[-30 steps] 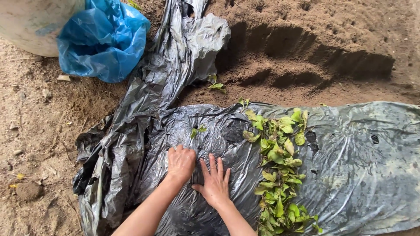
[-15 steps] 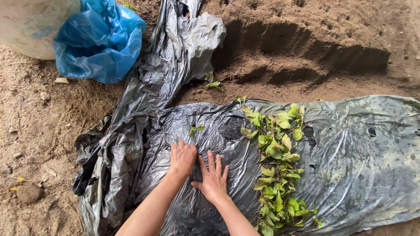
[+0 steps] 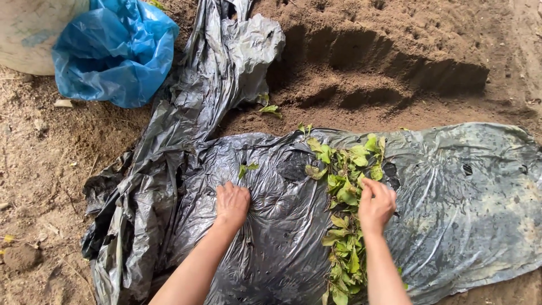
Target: The person plants small green seedlings into pre-cut holes in a black plastic sheet laid over the soil. They pick up seedlings from a pile, insert the roots into the holes, and press the surrounding plastic to secure them.
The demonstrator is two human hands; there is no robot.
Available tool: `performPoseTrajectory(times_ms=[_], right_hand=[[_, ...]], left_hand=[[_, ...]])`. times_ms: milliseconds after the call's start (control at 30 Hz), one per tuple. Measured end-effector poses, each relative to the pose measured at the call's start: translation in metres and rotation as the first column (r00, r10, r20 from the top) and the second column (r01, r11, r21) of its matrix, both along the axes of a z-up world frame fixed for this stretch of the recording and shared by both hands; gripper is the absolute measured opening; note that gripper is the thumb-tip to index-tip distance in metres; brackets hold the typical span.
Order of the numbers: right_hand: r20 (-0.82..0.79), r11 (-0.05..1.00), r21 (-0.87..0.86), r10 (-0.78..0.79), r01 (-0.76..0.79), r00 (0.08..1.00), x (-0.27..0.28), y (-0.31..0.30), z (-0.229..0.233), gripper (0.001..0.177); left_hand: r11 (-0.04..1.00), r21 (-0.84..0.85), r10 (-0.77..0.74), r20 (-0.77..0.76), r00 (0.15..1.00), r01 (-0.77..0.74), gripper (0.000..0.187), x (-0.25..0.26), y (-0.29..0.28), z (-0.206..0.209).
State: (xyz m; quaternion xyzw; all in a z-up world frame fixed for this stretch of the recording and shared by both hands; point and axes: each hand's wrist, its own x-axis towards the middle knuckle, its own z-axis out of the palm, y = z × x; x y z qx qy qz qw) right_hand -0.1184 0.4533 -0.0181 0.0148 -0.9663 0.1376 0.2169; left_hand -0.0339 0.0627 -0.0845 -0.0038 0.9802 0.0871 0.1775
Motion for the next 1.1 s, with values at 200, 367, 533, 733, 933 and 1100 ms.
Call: performPoseTrajectory(times_ms=[200,367,533,733,933,1100], right_hand=[[0.444,0.978,0.160,0.046,-0.130,0.895,-0.016,-0.074,0.067,0.014],[0.406,0.932,0.301,0.066,-0.202,0.912,-0.037,-0.041,0.020,0.020],[0.193,0.916,0.292,0.226,-0.276,0.955,-0.038,0.007,-0.010,0.022],[0.415,0.577,-0.745,0.010,0.334,0.910,0.042,-0.095,0.091,0.035],[0.902,0.499,-0.430,0.201,0.752,0.382,0.118,-0.221,0.160,0.036],[0.592,-0.213,-0.668,0.430,0.713,0.682,0.180,-0.190,-0.037,0.035]], left_hand=[[0.998,0.050,0.025,-0.018,1.000,-0.024,0.025,0.005,0.000,-0.006],[0.999,0.052,0.009,-0.070,0.998,-0.005,0.025,0.001,-0.003,-0.013],[0.994,0.112,0.013,-0.166,0.986,0.006,0.023,0.005,-0.016,-0.039],[0.979,0.201,-0.007,-0.117,0.993,0.031,0.029,0.029,-0.024,0.006],[0.608,0.677,0.163,0.404,0.900,-0.414,0.038,0.076,0.009,0.107],[0.027,0.860,0.137,0.502,0.854,-0.510,0.006,0.118,0.045,0.015]])
